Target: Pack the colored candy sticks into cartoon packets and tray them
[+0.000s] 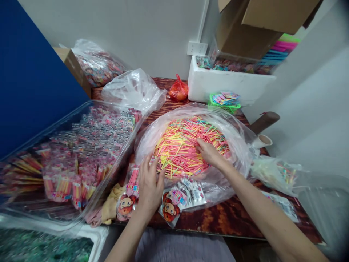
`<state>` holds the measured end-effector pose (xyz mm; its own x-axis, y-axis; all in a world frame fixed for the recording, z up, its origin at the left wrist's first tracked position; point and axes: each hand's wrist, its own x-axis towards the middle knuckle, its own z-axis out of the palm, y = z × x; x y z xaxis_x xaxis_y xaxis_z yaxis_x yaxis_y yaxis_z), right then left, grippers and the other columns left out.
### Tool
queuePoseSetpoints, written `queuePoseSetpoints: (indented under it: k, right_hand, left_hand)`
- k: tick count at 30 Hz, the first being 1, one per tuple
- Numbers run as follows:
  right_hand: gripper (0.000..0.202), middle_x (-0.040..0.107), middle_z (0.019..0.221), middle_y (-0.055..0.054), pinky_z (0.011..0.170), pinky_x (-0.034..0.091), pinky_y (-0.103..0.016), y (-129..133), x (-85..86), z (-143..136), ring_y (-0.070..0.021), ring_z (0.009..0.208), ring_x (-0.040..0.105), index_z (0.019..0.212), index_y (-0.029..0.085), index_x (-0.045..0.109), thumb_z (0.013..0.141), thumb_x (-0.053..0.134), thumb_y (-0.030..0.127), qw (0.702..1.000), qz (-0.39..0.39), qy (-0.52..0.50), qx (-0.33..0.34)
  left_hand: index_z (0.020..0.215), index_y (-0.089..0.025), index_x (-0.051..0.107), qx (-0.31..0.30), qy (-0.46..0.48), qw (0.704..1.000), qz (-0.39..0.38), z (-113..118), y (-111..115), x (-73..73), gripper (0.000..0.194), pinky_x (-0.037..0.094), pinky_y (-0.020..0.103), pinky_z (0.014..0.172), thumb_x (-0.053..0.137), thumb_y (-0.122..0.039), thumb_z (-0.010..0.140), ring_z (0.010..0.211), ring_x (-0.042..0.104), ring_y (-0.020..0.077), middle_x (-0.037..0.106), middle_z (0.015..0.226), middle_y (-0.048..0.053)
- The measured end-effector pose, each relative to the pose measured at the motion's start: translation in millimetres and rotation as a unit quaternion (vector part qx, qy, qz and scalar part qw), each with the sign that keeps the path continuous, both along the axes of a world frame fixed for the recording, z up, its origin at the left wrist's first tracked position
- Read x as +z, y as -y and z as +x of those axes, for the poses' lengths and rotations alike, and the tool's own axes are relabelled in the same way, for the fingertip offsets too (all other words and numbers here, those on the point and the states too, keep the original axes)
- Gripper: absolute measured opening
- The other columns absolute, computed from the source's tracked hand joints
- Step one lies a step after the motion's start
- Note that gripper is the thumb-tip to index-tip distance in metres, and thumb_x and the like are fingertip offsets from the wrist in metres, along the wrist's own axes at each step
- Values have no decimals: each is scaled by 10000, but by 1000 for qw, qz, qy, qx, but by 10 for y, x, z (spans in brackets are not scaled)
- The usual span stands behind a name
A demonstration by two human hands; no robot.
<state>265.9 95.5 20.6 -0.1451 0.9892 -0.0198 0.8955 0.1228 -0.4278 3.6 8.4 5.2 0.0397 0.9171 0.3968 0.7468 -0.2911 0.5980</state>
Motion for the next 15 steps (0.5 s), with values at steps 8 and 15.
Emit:
queuePoseSetpoints:
  k: [8,15]
  right_hand:
    - [190,552,660,40,545,402,-238,532,-168,-411,-117,570,503,786,203,528,809,598,378,848,-200,-490,19]
    - [83,597,766,31,755,461,-297,856,-343,-733,-170,772,559,847,229,589,821,517,197,852,-76,-517,24]
  left_hand:
    - [1452,-215,282,-91,81,993,-3,365,-53,40,548,326,483,1131,482,-262,944,1407,329,242,383,1497,133]
    - [1317,-199,487,-216,52,975,2,556,-114,-35,363,404,470,1076,416,-216,962,1236,538,234,616,1266,119]
